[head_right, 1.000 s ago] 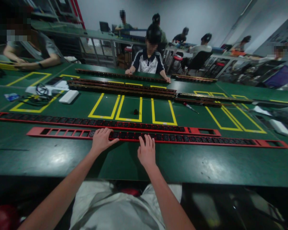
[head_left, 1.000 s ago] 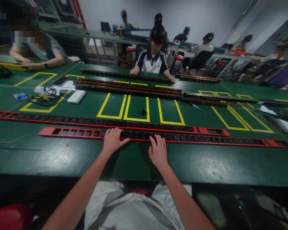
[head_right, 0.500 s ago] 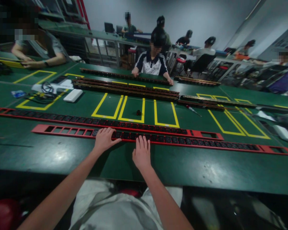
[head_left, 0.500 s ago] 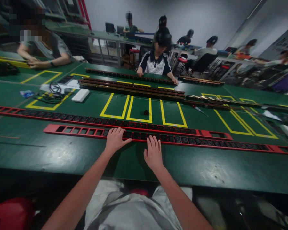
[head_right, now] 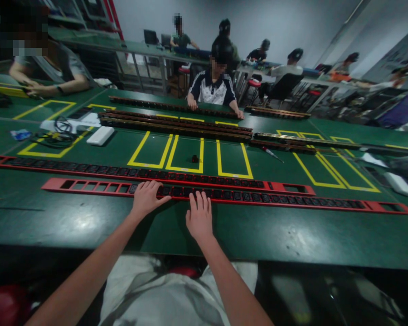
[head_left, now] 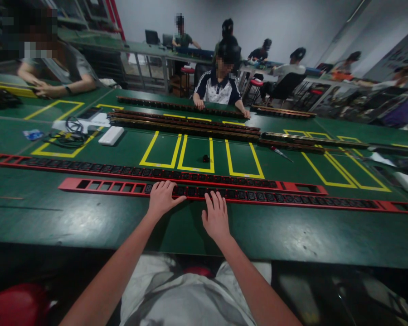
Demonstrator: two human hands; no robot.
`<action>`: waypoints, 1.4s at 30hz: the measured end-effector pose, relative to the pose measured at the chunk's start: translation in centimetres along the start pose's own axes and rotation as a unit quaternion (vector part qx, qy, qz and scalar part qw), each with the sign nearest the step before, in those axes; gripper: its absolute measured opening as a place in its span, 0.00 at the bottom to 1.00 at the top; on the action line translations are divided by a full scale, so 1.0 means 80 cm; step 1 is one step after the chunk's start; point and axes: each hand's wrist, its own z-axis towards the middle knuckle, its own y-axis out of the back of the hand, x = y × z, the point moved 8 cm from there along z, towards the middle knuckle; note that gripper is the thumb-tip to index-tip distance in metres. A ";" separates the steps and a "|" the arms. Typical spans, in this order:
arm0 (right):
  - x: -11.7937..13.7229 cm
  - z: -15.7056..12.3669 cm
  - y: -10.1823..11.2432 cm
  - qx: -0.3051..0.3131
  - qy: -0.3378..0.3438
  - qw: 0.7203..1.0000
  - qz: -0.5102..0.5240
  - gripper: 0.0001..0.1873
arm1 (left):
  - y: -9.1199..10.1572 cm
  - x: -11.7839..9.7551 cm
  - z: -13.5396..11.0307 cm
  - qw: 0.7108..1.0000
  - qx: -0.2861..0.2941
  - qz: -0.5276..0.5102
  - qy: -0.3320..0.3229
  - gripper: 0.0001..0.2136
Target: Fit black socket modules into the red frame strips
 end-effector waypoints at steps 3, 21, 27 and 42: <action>-0.001 0.000 -0.001 -0.001 0.000 1.000 -0.001 0.35 | 0.001 0.001 0.000 1.000 -0.002 -0.006 0.004 0.23; 0.000 0.000 0.000 0.008 -0.003 1.000 0.002 0.34 | 0.000 0.000 -0.001 1.000 0.005 0.022 -0.003 0.24; 0.001 0.000 0.000 0.016 0.001 1.000 -0.002 0.31 | 0.001 -0.001 -0.001 1.000 0.005 0.013 -0.001 0.23; -0.001 0.000 0.000 0.010 -0.001 1.000 0.000 0.31 | 0.005 0.011 0.002 0.996 0.047 -0.071 -0.014 0.18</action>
